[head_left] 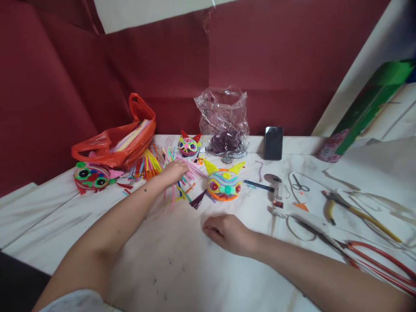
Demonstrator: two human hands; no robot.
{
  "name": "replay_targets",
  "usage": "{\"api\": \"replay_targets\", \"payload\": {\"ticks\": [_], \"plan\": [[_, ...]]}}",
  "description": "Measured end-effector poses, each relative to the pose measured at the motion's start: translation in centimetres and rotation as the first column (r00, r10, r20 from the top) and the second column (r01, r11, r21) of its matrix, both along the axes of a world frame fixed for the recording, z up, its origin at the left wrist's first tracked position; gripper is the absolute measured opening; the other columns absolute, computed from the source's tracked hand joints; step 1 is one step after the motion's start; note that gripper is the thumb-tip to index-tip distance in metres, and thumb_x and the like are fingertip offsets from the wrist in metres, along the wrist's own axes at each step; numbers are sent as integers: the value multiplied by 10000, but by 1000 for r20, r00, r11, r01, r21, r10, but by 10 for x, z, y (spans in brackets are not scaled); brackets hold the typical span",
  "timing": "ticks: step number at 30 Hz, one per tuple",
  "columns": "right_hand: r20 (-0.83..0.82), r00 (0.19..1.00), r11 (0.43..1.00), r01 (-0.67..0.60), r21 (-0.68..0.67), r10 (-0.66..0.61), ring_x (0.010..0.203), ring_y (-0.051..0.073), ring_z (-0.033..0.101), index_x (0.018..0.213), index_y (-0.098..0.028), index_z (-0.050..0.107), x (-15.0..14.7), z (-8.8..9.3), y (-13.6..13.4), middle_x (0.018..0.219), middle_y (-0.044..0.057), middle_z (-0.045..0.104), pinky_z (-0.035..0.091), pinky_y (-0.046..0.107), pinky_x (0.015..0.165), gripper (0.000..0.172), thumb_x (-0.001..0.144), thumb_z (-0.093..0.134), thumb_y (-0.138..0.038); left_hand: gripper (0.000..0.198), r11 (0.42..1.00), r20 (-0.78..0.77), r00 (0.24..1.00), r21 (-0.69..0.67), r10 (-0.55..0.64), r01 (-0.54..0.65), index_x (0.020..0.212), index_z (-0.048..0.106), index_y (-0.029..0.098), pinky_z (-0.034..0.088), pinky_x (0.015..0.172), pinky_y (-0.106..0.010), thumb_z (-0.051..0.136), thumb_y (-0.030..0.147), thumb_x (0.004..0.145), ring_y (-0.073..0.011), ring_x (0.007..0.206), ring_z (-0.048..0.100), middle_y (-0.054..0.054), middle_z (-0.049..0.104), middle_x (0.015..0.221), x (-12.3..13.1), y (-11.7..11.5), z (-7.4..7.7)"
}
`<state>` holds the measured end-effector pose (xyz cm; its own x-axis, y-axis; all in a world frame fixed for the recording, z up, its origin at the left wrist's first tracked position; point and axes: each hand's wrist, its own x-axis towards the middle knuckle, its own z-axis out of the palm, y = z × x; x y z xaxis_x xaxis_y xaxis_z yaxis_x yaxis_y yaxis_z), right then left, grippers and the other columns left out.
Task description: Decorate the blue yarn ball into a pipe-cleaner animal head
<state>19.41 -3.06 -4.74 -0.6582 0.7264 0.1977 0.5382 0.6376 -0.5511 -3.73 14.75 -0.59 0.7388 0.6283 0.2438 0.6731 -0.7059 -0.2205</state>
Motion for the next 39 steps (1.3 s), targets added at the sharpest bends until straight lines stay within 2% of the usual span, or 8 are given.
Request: {"api": "replay_targets", "payload": {"ticks": [6, 10, 15, 18, 23, 28, 33, 39], "plan": [[5, 1000, 1000, -5, -20, 5, 651, 132, 588, 780, -172, 645, 1, 0, 1, 752, 50, 680, 393, 216, 596, 207, 856, 453, -183, 292, 967, 270, 954, 246, -129, 61, 1007, 664, 142, 481, 842, -306, 407, 99, 874, -169, 935, 610, -90, 679, 1009, -17, -44, 10], [-116, 993, 988, 16, -151, -34, 596, 118, 533, 717, -175, 602, 1, 0, 3, 685, 27, 625, 378, 224, 564, 192, 839, 458, -209, 230, 921, 181, 952, 348, -249, 175, 1025, 638, 141, 459, 801, -317, 442, 157, 905, -176, 885, 574, -78, 667, 934, 0, -97, 10], [-412, 871, 803, -35, -595, -267, 425, 86, 432, 768, -169, 566, -3, 1, 5, 566, -8, 561, 319, 215, 421, 353, 871, 401, -464, 201, 913, 42, 986, 387, -160, 131, 943, 618, 138, 407, 710, -341, 422, 182, 926, -196, 776, 517, -56, 588, 754, 39, -143, -1], [-448, 821, 733, -53, -678, -355, 379, 80, 408, 763, -164, 560, -5, 1, 6, 511, -19, 550, 275, 213, 375, 501, 805, 432, -646, 197, 900, 1, 988, 413, -154, 140, 929, 599, 127, 393, 738, -364, 405, 163, 928, -207, 778, 508, -51, 558, 730, 49, -151, -10], [-270, 917, 833, 107, -543, -294, 376, 58, 300, 506, -196, 425, -1, -5, 6, 401, -56, 413, 248, 219, 401, 530, 806, 488, -628, 220, 932, -51, 977, 296, -205, 211, 972, 578, 143, 387, 711, -336, 361, 144, 937, -183, 736, 510, -37, 561, 746, 43, -152, -21], [-135, 953, 948, 240, -210, -272, 435, 101, 390, 587, -208, 450, 6, -6, 4, 476, -19, 505, 303, 233, 441, 419, 890, 426, -497, 231, 972, -35, 973, 59, -227, 229, 853, 585, 172, 399, 660, -318, 366, 157, 927, -175, 725, 534, -47, 585, 783, 33, -151, -28], [208, 955, 969, 177, 174, -211, 521, 171, 553, 666, -200, 540, 11, -3, 0, 602, 66, 629, 313, 267, 492, 318, 910, 386, -332, 210, 967, 71, 975, -131, -210, 218, 716, 576, 182, 383, 592, -327, 444, 134, 872, -192, 674, 554, -67, 617, 745, 36, -158, -36], [274, 953, 977, 73, 199, -127, 520, 168, 574, 708, -213, 572, 21, 14, 2, 606, 48, 642, 331, 249, 496, 296, 904, 370, -301, 228, 845, 430, 901, -458, -61, 276, 664, 588, 172, 391, 604, -237, 529, 267, 863, -131, 646, 561, -18, 615, 665, 23, -140, -26]]}}
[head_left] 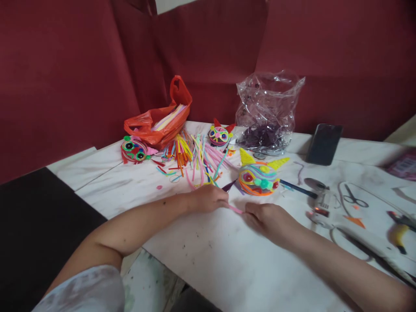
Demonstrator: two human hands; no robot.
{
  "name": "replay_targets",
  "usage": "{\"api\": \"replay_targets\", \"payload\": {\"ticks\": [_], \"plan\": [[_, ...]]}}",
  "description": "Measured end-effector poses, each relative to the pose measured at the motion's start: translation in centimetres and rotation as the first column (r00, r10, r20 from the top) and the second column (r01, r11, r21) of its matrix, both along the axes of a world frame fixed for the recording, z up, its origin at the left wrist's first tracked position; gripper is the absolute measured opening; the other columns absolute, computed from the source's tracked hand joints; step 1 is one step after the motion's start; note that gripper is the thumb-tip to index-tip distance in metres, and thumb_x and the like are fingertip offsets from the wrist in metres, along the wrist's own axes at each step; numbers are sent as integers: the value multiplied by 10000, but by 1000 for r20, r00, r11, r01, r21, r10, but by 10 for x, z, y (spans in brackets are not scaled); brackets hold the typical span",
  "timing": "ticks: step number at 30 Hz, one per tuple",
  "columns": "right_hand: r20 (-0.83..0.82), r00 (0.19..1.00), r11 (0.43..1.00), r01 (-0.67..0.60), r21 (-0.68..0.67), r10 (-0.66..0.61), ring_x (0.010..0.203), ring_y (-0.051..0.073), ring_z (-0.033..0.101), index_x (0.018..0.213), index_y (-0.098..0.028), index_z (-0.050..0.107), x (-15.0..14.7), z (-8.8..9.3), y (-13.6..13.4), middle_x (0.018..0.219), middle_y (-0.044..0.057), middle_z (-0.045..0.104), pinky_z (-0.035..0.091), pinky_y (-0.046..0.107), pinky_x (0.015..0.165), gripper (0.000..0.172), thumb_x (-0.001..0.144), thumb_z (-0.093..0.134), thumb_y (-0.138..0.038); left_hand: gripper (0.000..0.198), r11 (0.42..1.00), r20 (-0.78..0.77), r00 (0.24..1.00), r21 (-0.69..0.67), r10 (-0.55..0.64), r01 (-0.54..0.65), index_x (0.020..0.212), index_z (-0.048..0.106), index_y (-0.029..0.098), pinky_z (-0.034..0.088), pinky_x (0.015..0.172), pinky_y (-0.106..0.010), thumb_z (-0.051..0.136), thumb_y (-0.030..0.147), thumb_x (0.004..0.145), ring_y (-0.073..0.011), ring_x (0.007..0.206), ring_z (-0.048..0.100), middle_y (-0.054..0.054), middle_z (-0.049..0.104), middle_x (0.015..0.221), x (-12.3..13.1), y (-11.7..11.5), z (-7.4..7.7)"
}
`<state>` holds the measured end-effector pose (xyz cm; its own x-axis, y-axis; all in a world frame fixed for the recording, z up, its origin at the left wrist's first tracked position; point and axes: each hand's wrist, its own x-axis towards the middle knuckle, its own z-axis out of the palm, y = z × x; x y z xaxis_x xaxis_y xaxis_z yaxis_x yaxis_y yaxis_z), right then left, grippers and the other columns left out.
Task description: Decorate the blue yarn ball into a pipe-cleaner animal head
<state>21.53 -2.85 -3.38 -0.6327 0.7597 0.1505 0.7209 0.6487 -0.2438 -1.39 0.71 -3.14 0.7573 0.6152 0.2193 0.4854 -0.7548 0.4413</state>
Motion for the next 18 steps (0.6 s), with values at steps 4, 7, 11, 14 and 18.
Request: {"api": "replay_targets", "payload": {"ticks": [4, 7, 11, 14, 18], "plan": [[-21, 998, 989, 67, 134, -65, 509, 177, 569, 756, -226, 607, 19, 30, 5, 616, 57, 653, 315, 261, 493, 302, 895, 369, -350, 261, 983, 137, 979, -123, 151, -135, 657, 602, 145, 366, 569, -193, 528, 312, 844, -88, 594, 510, 14, 562, 605, -25, 24, 21], [5, 988, 965, 152, 215, -156, 472, 175, 537, 762, -238, 620, 36, 51, 7, 568, 48, 629, 276, 267, 476, 287, 874, 410, -398, 281, 956, 224, 938, -193, 264, -223, 631, 600, 131, 347, 533, -188, 570, 355, 799, -78, 551, 470, 28, 525, 563, -35, 34, 31], [-28, 982, 969, 188, 161, -186, 464, 154, 498, 679, -233, 576, 47, 66, 9, 550, 31, 597, 288, 264, 485, 339, 883, 394, -433, 261, 916, 240, 917, -326, 319, -233, 666, 639, 122, 370, 541, -193, 610, 365, 758, -85, 569, 497, 14, 571, 594, -36, 36, 35], [-70, 979, 974, 196, 110, -189, 454, 139, 460, 609, -227, 514, 49, 69, 14, 517, 17, 547, 298, 255, 476, 402, 881, 383, -493, 213, 879, 250, 905, -424, 345, -218, 714, 663, 123, 401, 578, -202, 631, 333, 735, -95, 609, 532, -3, 618, 650, -36, 34, 36], [-110, 959, 960, 270, 73, -261, 442, 131, 453, 575, -228, 478, 54, 69, 23, 486, 4, 522, 329, 247, 466, 442, 853, 389, -559, 201, 829, 333, 877, -547, 346, -119, 842, 671, 128, 386, 534, -186, 647, 275, 706, -91, 619, 539, -21, 658, 736, -39, 34, 33]]}}
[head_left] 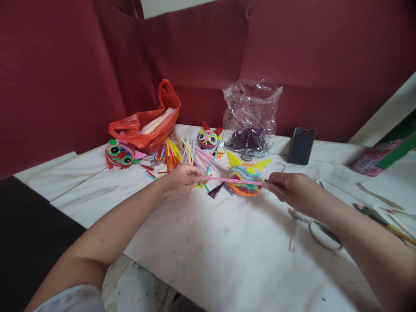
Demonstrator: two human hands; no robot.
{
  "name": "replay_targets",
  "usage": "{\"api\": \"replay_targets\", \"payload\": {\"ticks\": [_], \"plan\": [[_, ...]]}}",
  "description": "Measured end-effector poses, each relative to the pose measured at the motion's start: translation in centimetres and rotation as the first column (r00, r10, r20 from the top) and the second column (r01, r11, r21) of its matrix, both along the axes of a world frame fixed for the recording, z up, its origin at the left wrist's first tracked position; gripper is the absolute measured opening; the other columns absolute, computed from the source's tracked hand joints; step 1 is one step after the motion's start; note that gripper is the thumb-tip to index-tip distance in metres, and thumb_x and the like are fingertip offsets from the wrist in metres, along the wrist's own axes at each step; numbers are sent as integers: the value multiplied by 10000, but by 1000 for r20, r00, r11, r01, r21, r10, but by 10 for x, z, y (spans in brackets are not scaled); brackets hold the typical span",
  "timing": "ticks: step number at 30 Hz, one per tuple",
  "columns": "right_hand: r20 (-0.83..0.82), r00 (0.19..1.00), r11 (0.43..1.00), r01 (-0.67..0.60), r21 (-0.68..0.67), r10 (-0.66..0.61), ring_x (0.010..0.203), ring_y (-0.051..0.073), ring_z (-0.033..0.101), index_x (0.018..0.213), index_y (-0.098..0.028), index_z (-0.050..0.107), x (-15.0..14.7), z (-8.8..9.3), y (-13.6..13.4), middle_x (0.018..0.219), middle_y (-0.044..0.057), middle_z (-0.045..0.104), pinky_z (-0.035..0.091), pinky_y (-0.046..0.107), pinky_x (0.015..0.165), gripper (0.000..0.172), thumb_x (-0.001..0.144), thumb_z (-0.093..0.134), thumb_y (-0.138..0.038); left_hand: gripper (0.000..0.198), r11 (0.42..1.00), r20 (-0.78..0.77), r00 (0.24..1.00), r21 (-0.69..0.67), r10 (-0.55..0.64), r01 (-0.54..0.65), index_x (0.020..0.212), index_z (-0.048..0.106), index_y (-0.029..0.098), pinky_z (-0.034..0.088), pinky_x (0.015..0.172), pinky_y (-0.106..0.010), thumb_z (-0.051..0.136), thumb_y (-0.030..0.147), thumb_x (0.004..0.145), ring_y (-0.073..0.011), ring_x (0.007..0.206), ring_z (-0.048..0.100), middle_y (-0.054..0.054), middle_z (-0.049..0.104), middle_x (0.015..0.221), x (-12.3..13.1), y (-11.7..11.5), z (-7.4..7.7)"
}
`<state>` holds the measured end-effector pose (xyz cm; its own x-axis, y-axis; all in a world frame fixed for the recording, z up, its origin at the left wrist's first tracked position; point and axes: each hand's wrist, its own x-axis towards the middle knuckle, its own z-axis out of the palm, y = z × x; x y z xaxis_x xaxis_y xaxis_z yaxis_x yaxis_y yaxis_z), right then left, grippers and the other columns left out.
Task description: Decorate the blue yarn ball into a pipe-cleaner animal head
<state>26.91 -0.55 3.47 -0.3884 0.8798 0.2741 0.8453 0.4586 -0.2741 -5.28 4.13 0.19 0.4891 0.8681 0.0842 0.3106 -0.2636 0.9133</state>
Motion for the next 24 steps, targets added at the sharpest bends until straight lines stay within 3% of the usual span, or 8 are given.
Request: {"api": "replay_targets", "payload": {"ticks": [4, 9, 14, 19, 24], "plan": [[-30, 999, 1000, 12, -12, -12, 451, 133, 482, 598, -226, 494, 6, -1, 5, 498, 6, 551, 351, 248, 470, 445, 850, 381, -575, 328, 996, 107, 994, -76, -33, 42, 961, 649, 119, 334, 454, -167, 678, 218, 649, -76, 569, 520, -31, 660, 781, -1, -1, -4], [-53, 999, 999, -2, -36, 0, 420, 119, 481, 638, -220, 516, 11, -4, 8, 487, -12, 556, 345, 234, 445, 385, 873, 419, -510, 209, 992, 73, 996, -115, 52, -43, 888, 651, 128, 312, 416, -170, 663, 245, 715, -46, 458, 429, 25, 582, 633, 8, -8, -5], [-86, 996, 999, -24, -48, 19, 430, 122, 487, 616, -222, 478, 10, -1, 7, 498, -6, 549, 350, 240, 448, 402, 891, 388, -502, 78, 982, 40, 984, -77, 175, -171, 738, 626, 143, 347, 468, -181, 637, 219, 752, -61, 478, 461, 58, 505, 518, 16, -14, -6], [-108, 994, 999, -11, -48, 6, 437, 120, 488, 578, -223, 469, 8, 3, 4, 488, -7, 537, 360, 242, 468, 439, 894, 378, -514, 127, 986, 95, 982, -56, 162, -157, 714, 620, 143, 345, 471, -191, 615, 262, 757, -69, 486, 452, 47, 498, 523, 15, -12, -10], [-183, 983, 1000, 2, -7, -4, 446, 127, 494, 657, -220, 537, 8, 7, 3, 515, -2, 558, 360, 241, 458, 415, 875, 406, -547, 150, 986, 33, 986, 30, 163, -164, 729, 624, 139, 348, 497, -183, 660, 283, 711, -67, 527, 462, 33, 553, 596, 16, -12, -10]]}}
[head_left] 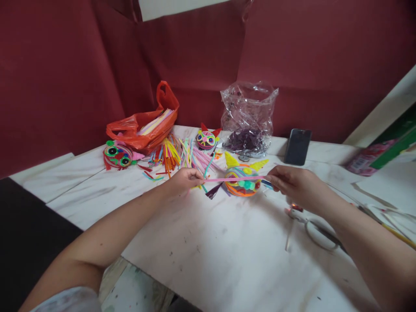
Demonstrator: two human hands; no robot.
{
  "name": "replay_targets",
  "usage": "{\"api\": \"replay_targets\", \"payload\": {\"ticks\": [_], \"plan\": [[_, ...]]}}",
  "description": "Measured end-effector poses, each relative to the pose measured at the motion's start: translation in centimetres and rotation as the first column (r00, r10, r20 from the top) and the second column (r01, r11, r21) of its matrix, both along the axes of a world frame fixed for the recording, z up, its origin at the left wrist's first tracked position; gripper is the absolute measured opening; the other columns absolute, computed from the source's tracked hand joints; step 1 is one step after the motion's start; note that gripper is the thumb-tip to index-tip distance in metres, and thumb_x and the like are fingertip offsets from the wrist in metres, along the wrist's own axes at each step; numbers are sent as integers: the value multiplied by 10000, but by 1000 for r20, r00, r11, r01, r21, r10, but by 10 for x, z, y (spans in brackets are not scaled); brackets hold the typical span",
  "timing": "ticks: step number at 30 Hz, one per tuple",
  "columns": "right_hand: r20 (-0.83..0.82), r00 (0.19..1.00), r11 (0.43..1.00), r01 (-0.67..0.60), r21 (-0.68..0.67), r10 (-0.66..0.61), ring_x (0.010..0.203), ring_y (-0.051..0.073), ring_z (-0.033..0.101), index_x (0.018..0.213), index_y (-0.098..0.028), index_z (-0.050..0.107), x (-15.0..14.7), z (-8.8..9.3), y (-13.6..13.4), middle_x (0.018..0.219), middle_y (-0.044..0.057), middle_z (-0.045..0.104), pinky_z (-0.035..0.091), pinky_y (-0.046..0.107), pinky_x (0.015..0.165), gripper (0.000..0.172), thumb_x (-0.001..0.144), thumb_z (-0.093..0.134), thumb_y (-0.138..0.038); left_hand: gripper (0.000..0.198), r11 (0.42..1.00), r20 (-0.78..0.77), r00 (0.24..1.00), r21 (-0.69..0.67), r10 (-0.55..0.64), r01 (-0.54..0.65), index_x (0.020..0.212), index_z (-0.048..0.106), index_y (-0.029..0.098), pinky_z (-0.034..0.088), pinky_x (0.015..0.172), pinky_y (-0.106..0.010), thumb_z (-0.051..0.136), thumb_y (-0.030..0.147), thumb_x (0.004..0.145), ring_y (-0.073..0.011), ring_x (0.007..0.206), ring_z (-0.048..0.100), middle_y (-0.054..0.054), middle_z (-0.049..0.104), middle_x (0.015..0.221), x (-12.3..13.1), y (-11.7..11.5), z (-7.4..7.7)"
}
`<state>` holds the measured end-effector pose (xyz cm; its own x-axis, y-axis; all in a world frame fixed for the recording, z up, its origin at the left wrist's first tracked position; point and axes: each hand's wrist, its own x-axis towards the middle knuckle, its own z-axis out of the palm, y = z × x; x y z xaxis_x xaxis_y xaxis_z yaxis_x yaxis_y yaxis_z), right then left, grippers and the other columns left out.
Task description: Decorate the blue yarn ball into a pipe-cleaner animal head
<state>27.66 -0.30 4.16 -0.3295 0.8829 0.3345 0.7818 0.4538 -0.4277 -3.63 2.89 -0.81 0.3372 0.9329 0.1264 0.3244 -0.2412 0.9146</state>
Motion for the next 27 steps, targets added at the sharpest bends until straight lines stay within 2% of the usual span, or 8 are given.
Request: {"api": "replay_targets", "payload": {"ticks": [5, 8, 11, 13, 18, 21, 24, 27], "plan": [[-67, 998, 1000, 18, -3, -18, 491, 141, 533, 756, -207, 597, 3, -2, 2, 576, 18, 606, 384, 241, 470, 381, 852, 448, -544, 190, 983, -73, 995, 176, 62, -48, 725, 634, 143, 394, 570, -196, 650, 332, 726, -92, 625, 520, 11, 596, 685, 4, -1, -2], [-116, 993, 999, 27, 23, -25, 528, 142, 555, 768, -197, 594, 4, -4, 4, 623, 33, 638, 398, 237, 486, 378, 848, 462, -542, 217, 964, -107, 993, 265, 50, -20, 758, 650, 144, 385, 563, -195, 642, 361, 741, -91, 610, 503, 19, 572, 667, 3, -1, -2], [-123, 992, 998, 37, 46, -31, 486, 123, 521, 738, -192, 586, 2, -2, 2, 582, 19, 619, 384, 228, 469, 372, 856, 464, -523, 263, 930, -156, 986, 368, 54, 8, 713, 648, 140, 364, 550, -195, 608, 391, 780, -85, 578, 468, 27, 523, 614, 3, -4, 1], [-125, 992, 999, 31, 44, -25, 451, 109, 489, 711, -191, 575, 0, 2, -1, 553, 5, 598, 367, 221, 453, 356, 865, 462, -491, 305, 927, -170, 984, 375, 47, 21, 674, 636, 139, 353, 541, -197, 570, 406, 807, -87, 569, 459, 26, 506, 591, 4, -6, 3], [-182, 982, 997, 43, -63, -53, 385, 82, 437, 632, -193, 541, -6, 12, -9, 513, -16, 567, 339, 210, 419, 362, 879, 450, -441, 381, 984, -99, 995, 171, -31, 47, 754, 675, 131, 311, 482, -204, 487, 451, 840, -91, 524, 436, 8, 527, 582, 1, -4, 1], [-221, 974, 985, 19, -172, -58, 374, 86, 429, 611, -193, 539, -12, 12, -12, 473, -19, 553, 327, 212, 403, 417, 875, 431, -497, 399, 974, -85, 971, -55, -223, 219, 688, 687, 119, 266, 441, -214, 513, 459, 802, -89, 467, 403, -21, 559, 545, -6, 3, 1], [-244, 968, 984, 17, -180, -62, 390, 95, 430, 615, -192, 556, -21, 5, -15, 446, -24, 534, 347, 227, 439, 439, 870, 419, -522, 352, 828, -115, 851, -325, -513, 456, 608, 704, 122, 273, 439, -234, 580, 419, 752, -104, 440, 418, -62, 603, 515, -13, 3, 8], [-298, 943, 988, 126, -91, -147, 410, 101, 425, 600, -194, 545, -29, -2, -16, 435, -29, 501, 347, 239, 467, 439, 873, 404, -508, 354, 677, -72, 737, -462, -672, 572, 598, 724, 135, 335, 470, -259, 599, 425, 759, -129, 442, 467, -92, 645, 536, -16, -3, 19]]}}
